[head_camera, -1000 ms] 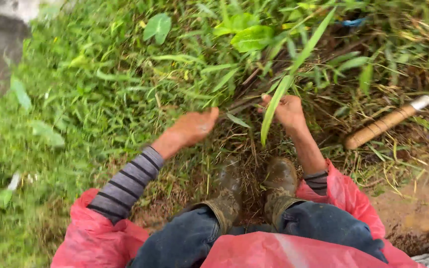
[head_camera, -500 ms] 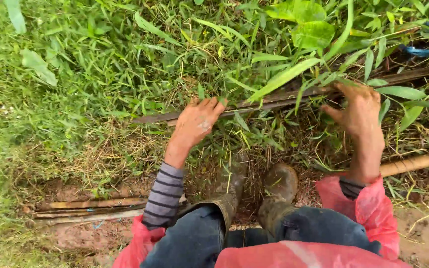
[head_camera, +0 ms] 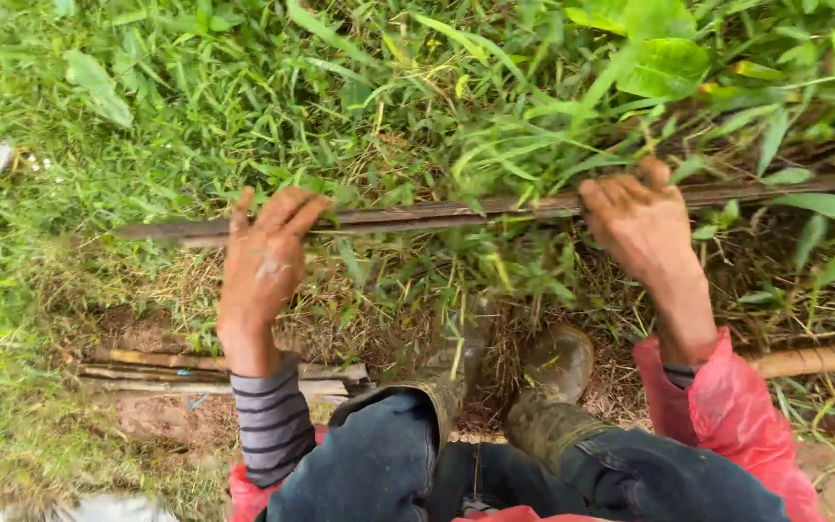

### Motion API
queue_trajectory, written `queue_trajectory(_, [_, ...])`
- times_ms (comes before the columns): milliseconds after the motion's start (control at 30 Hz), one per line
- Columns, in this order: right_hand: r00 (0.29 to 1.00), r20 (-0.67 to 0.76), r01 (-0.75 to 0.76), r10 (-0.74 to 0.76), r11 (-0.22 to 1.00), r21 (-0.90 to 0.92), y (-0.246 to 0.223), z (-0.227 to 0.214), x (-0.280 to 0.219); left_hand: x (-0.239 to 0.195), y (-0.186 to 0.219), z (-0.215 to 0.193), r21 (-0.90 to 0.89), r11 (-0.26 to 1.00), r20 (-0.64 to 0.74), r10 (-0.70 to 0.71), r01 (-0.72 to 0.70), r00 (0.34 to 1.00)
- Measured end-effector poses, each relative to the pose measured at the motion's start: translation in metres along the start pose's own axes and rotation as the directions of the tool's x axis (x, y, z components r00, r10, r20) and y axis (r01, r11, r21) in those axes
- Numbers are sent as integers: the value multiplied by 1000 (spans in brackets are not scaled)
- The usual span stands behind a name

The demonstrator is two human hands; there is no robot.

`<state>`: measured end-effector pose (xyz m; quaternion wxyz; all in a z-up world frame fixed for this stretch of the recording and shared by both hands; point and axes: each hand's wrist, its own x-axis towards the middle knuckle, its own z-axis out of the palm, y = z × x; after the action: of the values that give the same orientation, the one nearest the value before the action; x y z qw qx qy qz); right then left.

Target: The person pulls weeds and grass by hand from a muddy area next to a stream. They then use a sickle to cut and clear more vegetation from the ground.

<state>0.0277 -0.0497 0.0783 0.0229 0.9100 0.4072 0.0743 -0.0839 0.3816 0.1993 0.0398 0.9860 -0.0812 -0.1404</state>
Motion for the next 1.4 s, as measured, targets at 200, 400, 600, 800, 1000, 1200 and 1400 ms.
queue_trajectory(200, [951,45,291,-306,934,205,-94,-33,77,-2,36,-23,54,966,104,-259,254,960])
queue_trajectory(400, [891,-131,454,-435,855,250,-138,-75,139,-24,23,18,-80,997,-36,-9,6,999])
queue_trajectory(600, [801,451,257,-393,907,333,-116,-77,142,-84,-20,29,-221,928,123,-278,300,953])
queue_trajectory(800, [639,637,324,-431,902,286,-116,-82,137,-152,-30,73,-283,856,6,-450,433,893])
queue_trajectory(1000, [588,535,438,-606,795,419,-167,-46,123,-207,0,102,-117,745,-376,-646,657,665])
queue_trajectory(1200, [624,393,454,-676,722,522,-253,-49,112,-218,80,148,-780,394,-515,-845,486,-141])
queue_trajectory(1400, [602,379,210,-703,597,774,-329,-81,96,-192,123,148,-945,-283,224,-925,-164,306])
